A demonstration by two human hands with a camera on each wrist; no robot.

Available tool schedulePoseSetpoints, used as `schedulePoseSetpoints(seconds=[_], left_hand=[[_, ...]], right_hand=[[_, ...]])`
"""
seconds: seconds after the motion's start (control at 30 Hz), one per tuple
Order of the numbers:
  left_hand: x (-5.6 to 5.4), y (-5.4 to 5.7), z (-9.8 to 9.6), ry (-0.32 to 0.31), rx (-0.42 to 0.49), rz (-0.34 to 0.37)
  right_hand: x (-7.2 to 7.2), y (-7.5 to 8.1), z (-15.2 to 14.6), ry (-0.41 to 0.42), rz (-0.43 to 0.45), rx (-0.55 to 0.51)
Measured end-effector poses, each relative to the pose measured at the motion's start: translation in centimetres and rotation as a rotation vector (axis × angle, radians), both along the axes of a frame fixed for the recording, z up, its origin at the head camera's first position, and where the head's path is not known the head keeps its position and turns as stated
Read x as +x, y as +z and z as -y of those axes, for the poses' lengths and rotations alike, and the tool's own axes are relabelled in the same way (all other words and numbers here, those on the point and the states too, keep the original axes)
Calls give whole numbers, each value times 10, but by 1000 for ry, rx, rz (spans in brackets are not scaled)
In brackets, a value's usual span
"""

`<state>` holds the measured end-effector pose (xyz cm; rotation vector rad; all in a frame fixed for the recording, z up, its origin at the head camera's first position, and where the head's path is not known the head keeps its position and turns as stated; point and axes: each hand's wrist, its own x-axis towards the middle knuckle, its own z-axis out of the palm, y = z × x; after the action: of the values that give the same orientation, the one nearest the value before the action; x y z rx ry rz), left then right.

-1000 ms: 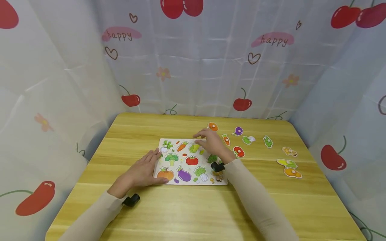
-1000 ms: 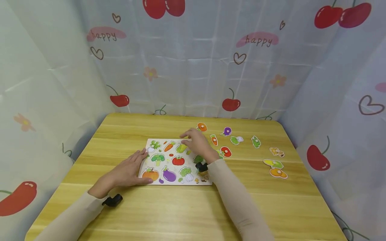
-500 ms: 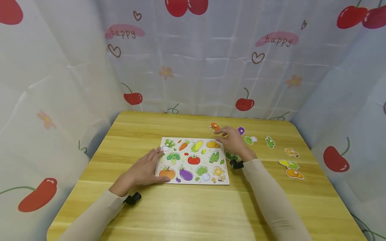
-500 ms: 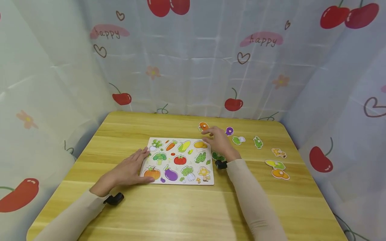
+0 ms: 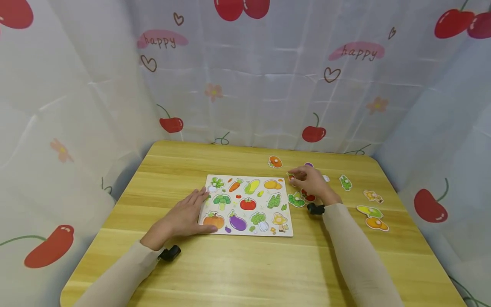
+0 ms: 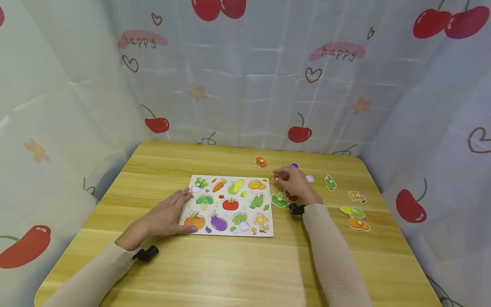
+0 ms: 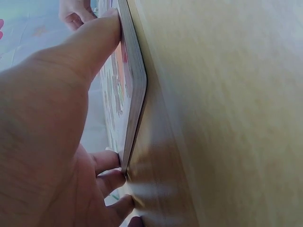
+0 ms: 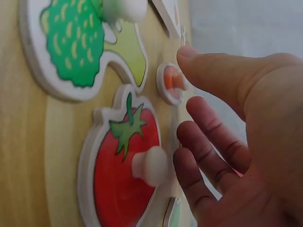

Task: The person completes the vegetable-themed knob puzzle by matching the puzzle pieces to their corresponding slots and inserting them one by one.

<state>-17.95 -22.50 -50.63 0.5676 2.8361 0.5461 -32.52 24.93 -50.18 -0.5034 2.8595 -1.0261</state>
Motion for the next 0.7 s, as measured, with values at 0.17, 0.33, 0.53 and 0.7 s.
schedulePoseSetpoints(seconds=[0.17,0.33,0.53,0.7], left_hand=[[-1,-2,0,1,-8,2],[-1,-1,-1,6,-13,9],[1,1,-1,12,-8,12],[1,0,-2,10,-18,0]], right_hand=[[-2,-4,-5,-16,2,22],[-3,-5,-7,-34,17,27],[-4,-8,-4,-57,16,23],[-3,-8,-2,-68,17,19]])
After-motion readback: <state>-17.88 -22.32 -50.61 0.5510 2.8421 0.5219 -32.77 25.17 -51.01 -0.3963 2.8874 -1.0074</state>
